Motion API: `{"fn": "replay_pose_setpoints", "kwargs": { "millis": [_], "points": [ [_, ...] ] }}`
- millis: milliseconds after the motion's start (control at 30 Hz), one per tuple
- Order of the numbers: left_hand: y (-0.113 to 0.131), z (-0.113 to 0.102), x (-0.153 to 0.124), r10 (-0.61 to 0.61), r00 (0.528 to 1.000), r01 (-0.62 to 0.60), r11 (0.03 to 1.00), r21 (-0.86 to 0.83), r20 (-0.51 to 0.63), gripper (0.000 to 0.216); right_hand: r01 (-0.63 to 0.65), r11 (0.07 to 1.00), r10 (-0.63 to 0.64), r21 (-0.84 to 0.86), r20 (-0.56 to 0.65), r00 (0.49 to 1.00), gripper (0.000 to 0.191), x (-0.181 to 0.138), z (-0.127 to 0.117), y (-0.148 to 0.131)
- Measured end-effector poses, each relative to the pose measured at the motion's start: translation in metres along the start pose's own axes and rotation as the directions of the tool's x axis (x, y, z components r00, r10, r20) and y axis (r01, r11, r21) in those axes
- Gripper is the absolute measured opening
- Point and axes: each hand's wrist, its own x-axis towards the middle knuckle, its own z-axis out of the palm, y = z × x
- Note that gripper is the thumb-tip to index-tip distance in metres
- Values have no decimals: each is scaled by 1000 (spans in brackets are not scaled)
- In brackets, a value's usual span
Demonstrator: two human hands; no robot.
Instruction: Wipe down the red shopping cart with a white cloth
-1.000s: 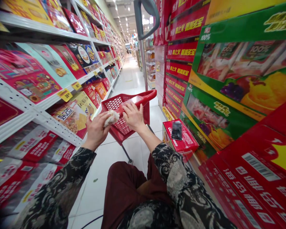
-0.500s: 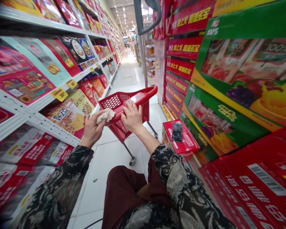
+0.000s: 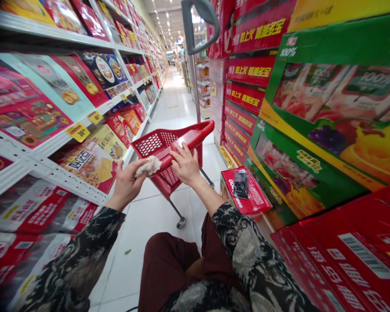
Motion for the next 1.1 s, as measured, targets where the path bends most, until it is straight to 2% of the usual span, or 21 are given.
{"fn": "replay_pose_setpoints", "kwargs": {
  "millis": [67,133,233,400,533,600,700,800,1000,1100],
  "points": [
    [-5,-1,8,-137,990,137,990,-19,-17,29,-10,1000,10,-12,-11,1000,38,-2,2,1],
    [-3,1,13,-196,981,196,979,-50,3,30,-64,998,63,-22,-36,997,41,-3,5,-2],
    [12,7,15,-121,992,124,990,-70,45,30,-133,991,132,-13,-70,989,43,-1,10,-5],
    [42,16,11,53,996,-57,997,44,74,33,-149,989,150,12,-89,985,42,7,9,0],
    [36,13,6,111,990,-118,990,79,86,37,-110,994,109,-12,-53,993,41,10,-1,11],
    [23,9,1,64,995,-69,995,78,70,38,-70,997,69,-25,-22,997,41,10,-6,15],
    [5,4,-3,-91,995,89,995,49,38,36,-34,999,34,-32,3,999,42,9,-8,16],
    [6,5,5,-148,988,149,989,0,53,34,-37,999,37,-35,-20,999,43,7,-3,10],
    [41,16,28,74,987,-75,997,0,140,34,-50,997,48,-63,-29,998,43,3,4,0],
    [34,13,25,107,986,-111,994,23,126,32,-43,997,42,-70,-7,999,42,0,0,1]
  ]
}}
